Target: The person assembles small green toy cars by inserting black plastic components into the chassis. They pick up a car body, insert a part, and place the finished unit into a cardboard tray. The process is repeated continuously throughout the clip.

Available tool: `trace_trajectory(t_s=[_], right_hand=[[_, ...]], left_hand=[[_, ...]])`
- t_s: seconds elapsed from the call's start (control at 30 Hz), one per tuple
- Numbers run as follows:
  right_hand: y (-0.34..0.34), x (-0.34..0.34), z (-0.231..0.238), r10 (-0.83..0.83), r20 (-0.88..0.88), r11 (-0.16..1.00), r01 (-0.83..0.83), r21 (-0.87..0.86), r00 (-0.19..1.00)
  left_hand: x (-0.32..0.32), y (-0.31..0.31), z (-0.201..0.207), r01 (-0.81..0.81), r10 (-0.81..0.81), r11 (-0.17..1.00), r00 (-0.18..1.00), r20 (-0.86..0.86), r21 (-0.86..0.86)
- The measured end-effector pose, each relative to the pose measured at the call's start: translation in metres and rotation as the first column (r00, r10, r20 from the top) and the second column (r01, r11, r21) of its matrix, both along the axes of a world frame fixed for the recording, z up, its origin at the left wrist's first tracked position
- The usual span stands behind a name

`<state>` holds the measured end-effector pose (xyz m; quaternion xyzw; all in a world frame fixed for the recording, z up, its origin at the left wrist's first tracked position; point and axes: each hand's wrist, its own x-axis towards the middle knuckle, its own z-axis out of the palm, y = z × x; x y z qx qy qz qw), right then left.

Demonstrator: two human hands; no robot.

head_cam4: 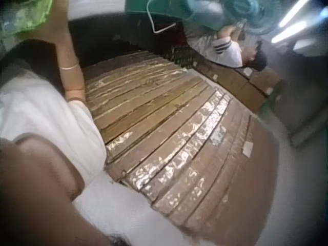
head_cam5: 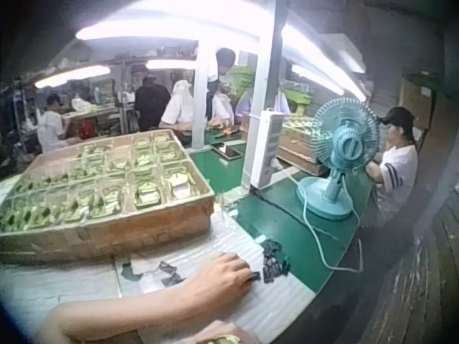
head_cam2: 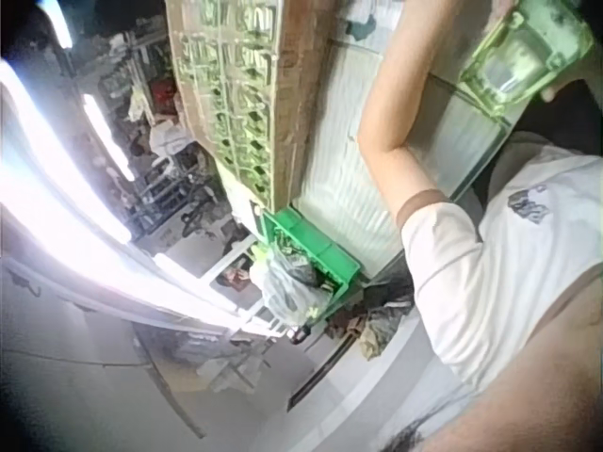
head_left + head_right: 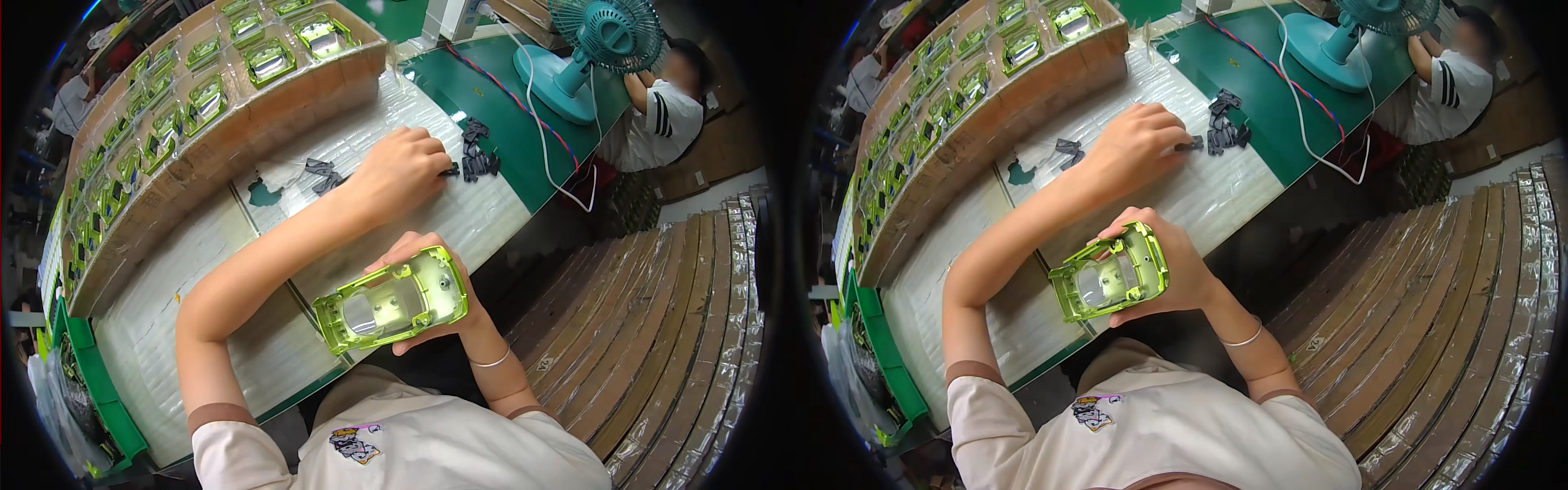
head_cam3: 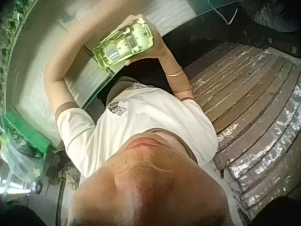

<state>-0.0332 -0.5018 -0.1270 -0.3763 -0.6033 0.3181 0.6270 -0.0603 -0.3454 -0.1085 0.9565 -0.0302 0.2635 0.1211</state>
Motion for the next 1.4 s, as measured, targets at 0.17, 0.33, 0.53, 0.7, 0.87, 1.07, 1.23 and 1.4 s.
trace_trajectory(t_s=[0.17, 0.33, 0.53, 0.7, 0.87, 1.07, 1.23, 1.4], right_hand=[[0.003, 0.002, -0.008, -0.065, -0.012, 0.994, 0.066, 0.082, 0.998], [-0.006, -0.009, -0.001, -0.183, -0.395, 0.966, 0.090, -0.243, 0.900], [-0.001, -0.013, 0.002, -0.262, -0.331, 0.931, 0.147, -0.335, 0.907], [-0.003, -0.010, 0.000, -0.276, -0.270, 0.930, 0.185, -0.318, 0.922], [-0.001, -0.014, 0.002, -0.262, -0.337, 0.937, 0.154, -0.314, 0.905], [-0.001, -0.014, -0.003, -0.272, -0.311, 0.938, 0.180, -0.296, 0.911], [0.000, -0.019, 0.002, -0.295, -0.368, 0.931, 0.180, -0.317, 0.881], [-0.002, -0.015, -0.003, -0.345, -0.229, 0.904, 0.256, -0.343, 0.910]], left_hand=[[-0.004, 0.007, -0.006, -0.026, 0.032, 0.994, 0.998, 0.047, -0.110], [-0.074, 0.004, 0.033, -0.174, 0.268, 0.917, 0.935, 0.232, -0.360], [-0.118, -0.025, 0.039, -0.006, 0.026, 0.996, 0.974, 0.227, -0.091], [-0.114, -0.029, 0.030, 0.020, -0.005, 0.996, 0.986, 0.164, -0.092], [-0.114, -0.038, 0.035, -0.132, 0.179, 0.929, 0.978, 0.107, -0.346], [-0.111, -0.041, 0.032, -0.140, 0.244, 0.806, 0.964, 0.108, -0.575], [-0.110, -0.044, 0.032, -0.206, 0.299, 0.783, 0.952, 0.064, -0.587], [-0.108, -0.047, 0.026, -0.232, 0.323, 0.771, 0.945, 0.050, -0.593]])
